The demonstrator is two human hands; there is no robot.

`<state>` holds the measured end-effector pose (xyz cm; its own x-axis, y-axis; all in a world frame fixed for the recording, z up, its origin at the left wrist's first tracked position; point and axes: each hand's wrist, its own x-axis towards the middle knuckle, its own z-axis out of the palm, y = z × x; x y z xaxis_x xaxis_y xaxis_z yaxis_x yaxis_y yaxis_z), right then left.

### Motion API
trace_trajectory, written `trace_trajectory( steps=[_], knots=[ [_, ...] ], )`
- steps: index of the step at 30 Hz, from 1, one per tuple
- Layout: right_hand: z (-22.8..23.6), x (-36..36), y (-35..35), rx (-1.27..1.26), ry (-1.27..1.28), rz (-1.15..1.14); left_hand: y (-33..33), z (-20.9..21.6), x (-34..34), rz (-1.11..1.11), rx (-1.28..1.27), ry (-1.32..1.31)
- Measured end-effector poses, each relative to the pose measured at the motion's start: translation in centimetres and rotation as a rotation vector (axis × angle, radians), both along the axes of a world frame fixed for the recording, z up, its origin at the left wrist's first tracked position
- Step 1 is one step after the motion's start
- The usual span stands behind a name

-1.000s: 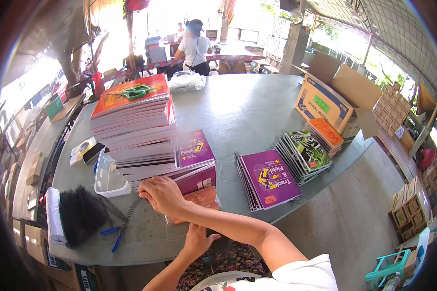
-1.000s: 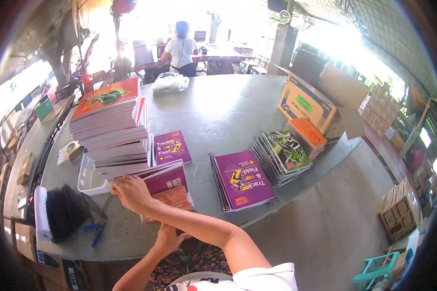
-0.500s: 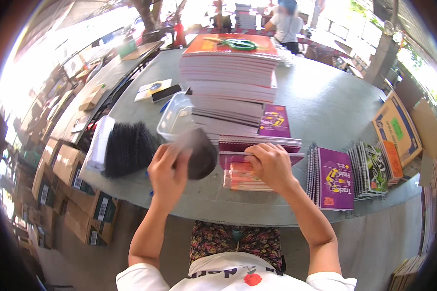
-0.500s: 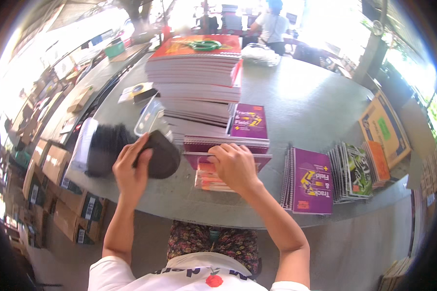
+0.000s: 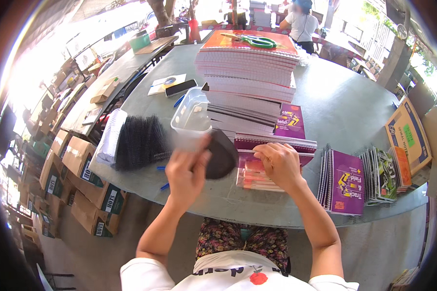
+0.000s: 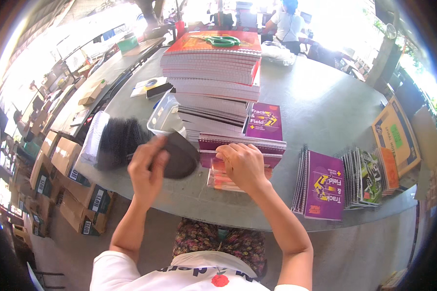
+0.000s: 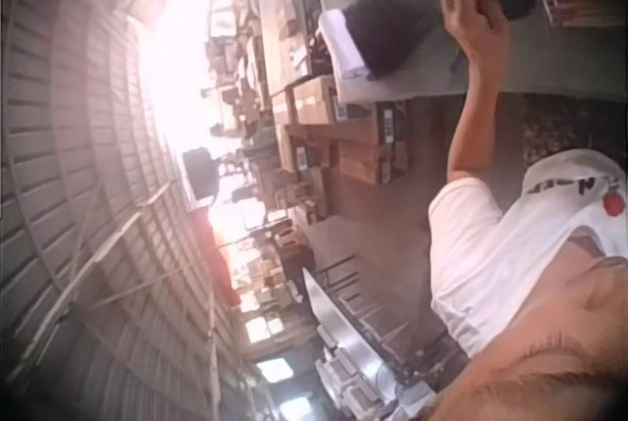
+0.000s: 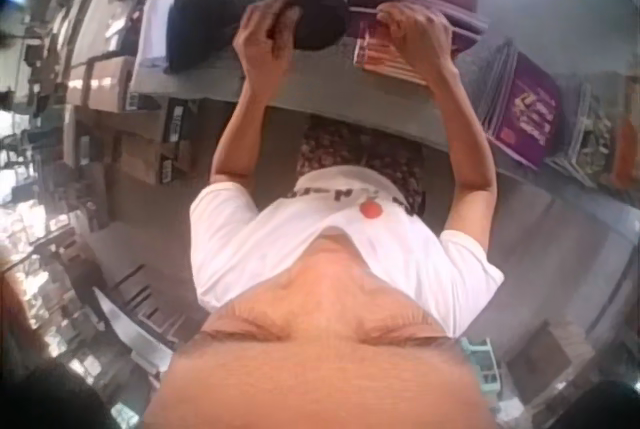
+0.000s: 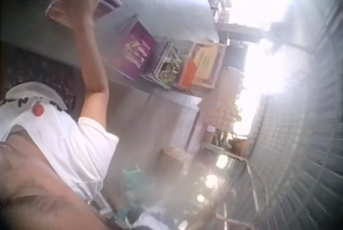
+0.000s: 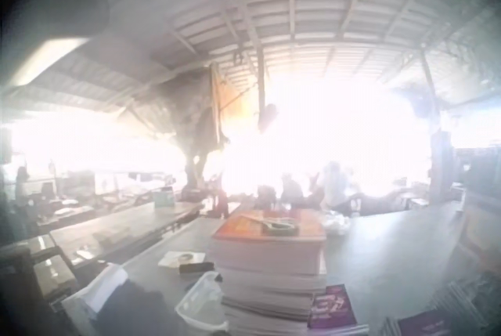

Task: The person prepares notebooks by applying a small adhesive strip to the spine of each book and then using wire cutters to trim excess material from the spiral binding.

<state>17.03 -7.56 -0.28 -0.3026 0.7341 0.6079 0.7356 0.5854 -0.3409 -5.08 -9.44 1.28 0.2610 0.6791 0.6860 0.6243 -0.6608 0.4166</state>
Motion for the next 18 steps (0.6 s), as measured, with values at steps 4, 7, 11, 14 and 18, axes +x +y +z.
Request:
trace_trajectory(
  steps=[4,7,11,14,18],
  knots=[
    [0.0,-0.3,-0.3,0.026,-0.022,-0.001,-1.4,-4.2,0.3,-0.159,-0.224,0.19],
    [-0.1,-0.2,-0.5,0.017,0.01,0.005,-0.5,-3.8,0.4,-0.282,-0.226,0.122],
    [-0.4,0.2,-0.1,0.028,-0.066,0.0,0.8,-1.7,0.9,-0.04,-0.023,-0.063],
    [0.0,0.3,-0.5,0.037,-0.09,0.06,1.3,-1.3,0.8,-0.265,0.041,0.008],
    [0.5,0.5,-1.1,0.071,-0.106,-0.003,1.9,-1.1,1.8,-0.116,-0.034,-0.027]
  ],
)
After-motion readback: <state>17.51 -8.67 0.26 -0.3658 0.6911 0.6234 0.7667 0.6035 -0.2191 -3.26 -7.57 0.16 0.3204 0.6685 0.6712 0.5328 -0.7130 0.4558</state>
